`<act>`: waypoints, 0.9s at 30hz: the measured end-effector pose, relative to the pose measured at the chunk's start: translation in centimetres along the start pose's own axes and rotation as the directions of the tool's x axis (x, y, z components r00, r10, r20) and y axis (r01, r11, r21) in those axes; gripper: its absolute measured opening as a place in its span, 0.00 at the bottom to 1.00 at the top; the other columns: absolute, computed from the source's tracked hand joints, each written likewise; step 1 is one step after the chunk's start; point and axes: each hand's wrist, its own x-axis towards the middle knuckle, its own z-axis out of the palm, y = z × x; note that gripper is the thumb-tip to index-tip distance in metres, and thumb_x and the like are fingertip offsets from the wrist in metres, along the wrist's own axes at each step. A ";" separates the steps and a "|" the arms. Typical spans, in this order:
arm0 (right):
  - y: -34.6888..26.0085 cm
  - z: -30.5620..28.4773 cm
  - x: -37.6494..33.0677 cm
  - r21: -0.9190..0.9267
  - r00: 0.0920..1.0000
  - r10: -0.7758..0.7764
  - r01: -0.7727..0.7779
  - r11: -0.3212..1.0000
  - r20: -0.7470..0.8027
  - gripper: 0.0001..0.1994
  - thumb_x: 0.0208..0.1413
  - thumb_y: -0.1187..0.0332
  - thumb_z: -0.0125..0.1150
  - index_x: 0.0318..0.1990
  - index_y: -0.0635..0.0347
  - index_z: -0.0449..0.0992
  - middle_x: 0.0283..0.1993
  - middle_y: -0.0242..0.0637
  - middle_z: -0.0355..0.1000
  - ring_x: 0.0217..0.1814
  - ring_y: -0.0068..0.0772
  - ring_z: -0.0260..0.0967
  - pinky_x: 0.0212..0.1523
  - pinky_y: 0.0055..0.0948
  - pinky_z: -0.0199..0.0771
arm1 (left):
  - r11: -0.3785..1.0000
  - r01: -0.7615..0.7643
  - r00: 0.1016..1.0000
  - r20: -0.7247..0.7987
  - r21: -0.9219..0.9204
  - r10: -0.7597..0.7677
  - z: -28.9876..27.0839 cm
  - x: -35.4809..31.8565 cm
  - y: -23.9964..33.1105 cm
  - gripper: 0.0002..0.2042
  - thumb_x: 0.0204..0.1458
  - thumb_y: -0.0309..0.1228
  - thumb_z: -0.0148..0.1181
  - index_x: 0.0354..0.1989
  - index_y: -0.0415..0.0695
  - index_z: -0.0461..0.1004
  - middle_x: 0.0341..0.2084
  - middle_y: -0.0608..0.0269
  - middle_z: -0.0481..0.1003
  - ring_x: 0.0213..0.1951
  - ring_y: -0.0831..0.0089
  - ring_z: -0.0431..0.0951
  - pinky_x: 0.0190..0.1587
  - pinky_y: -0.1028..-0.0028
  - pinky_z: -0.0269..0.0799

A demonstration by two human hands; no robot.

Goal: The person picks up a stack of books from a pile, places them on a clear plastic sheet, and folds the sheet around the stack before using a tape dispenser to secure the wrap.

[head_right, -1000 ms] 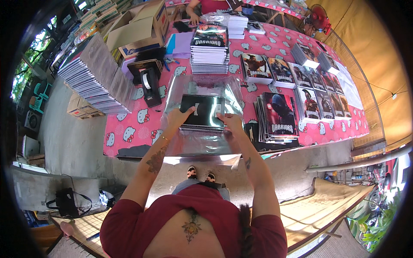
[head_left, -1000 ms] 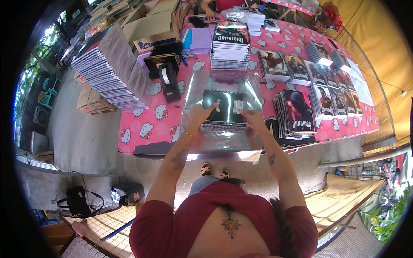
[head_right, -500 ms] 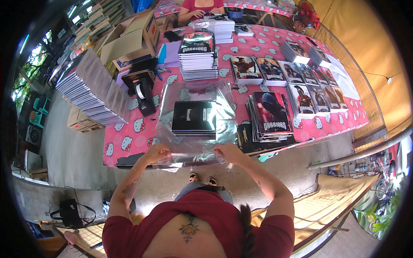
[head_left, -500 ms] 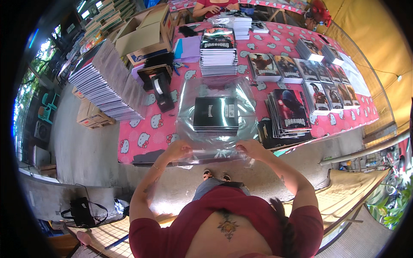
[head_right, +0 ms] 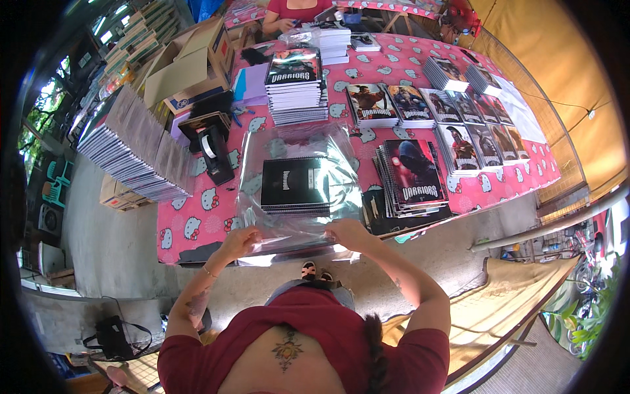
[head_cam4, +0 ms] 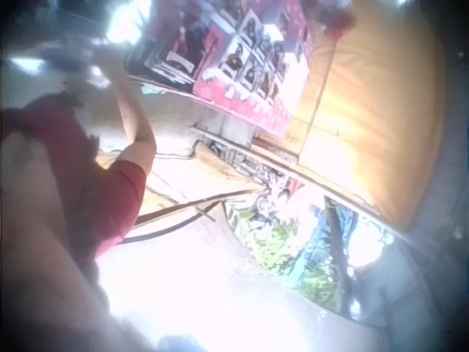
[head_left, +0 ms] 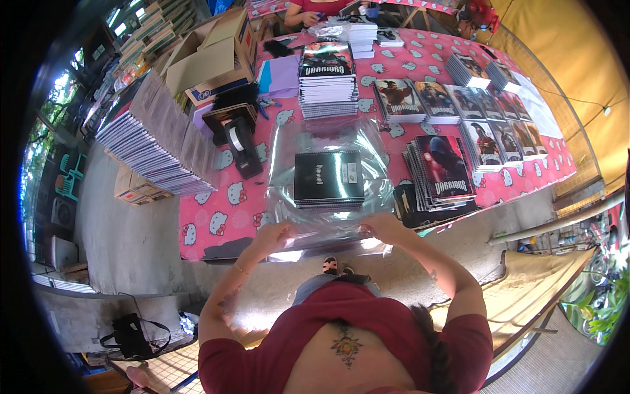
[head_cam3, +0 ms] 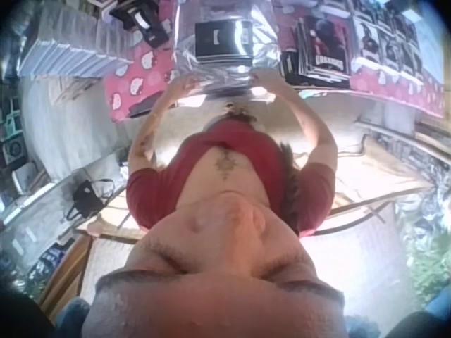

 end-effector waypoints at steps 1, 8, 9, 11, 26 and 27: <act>-1.8 -1.5 0.4 -0.018 0.998 0.061 -0.061 0.998 -0.007 0.13 0.57 0.57 0.61 0.41 0.56 0.73 0.34 0.43 0.73 0.40 0.50 0.73 0.41 0.45 0.72 | 0.986 -0.125 0.991 -0.026 0.114 0.128 -0.2 -0.2 0.6 0.10 0.50 0.37 0.66 0.38 0.49 0.77 0.31 0.57 0.78 0.37 0.57 0.79 0.38 0.61 0.74; -1.7 -4.2 0.8 0.030 0.999 0.025 -0.024 0.999 -0.043 0.17 0.56 0.57 0.63 0.45 0.59 0.73 0.39 0.46 0.75 0.42 0.49 0.74 0.46 0.43 0.74 | 0.984 -0.001 1.000 -0.022 -0.177 -0.003 -4.7 1.0 -2.5 0.11 0.55 0.35 0.62 0.42 0.44 0.79 0.35 0.60 0.81 0.37 0.69 0.80 0.39 0.67 0.73; -0.5 -6.4 0.9 0.109 0.997 0.017 -0.010 0.994 -0.071 0.16 0.56 0.59 0.63 0.46 0.59 0.74 0.41 0.45 0.76 0.42 0.44 0.75 0.46 0.39 0.74 | 0.972 0.032 0.996 -0.077 -0.232 -0.052 -7.0 2.7 -1.1 0.10 0.56 0.35 0.62 0.41 0.43 0.80 0.33 0.63 0.81 0.36 0.73 0.79 0.40 0.70 0.73; 3.3 -9.8 2.1 0.335 0.949 0.283 -0.224 0.915 -0.138 0.13 0.56 0.65 0.62 0.47 0.59 0.75 0.44 0.41 0.77 0.45 0.35 0.75 0.43 0.34 0.74 | 0.928 0.043 0.986 -0.133 -0.369 -0.098 -10.3 6.8 0.6 0.11 0.57 0.35 0.62 0.40 0.40 0.80 0.30 0.67 0.80 0.34 0.78 0.78 0.39 0.74 0.73; -10.6 3.0 9.9 -0.252 0.931 0.077 -0.175 0.952 -0.358 0.31 0.53 0.51 0.62 0.64 0.48 0.66 0.68 0.43 0.59 0.69 0.46 0.56 0.64 0.58 0.55 | 0.944 -0.301 0.832 -0.447 0.135 0.329 -9.8 22.3 2.3 0.12 0.55 0.33 0.60 0.39 0.36 0.81 0.36 0.51 0.81 0.38 0.55 0.81 0.43 0.65 0.75; -10.7 2.8 10.0 -0.260 0.933 0.080 -0.179 0.949 -0.350 0.31 0.53 0.52 0.62 0.64 0.48 0.66 0.68 0.43 0.60 0.69 0.46 0.56 0.64 0.58 0.56 | 0.933 -0.330 0.865 -0.351 0.143 0.359 -9.2 24.5 2.9 0.13 0.56 0.33 0.58 0.41 0.36 0.80 0.38 0.50 0.80 0.39 0.52 0.80 0.43 0.64 0.74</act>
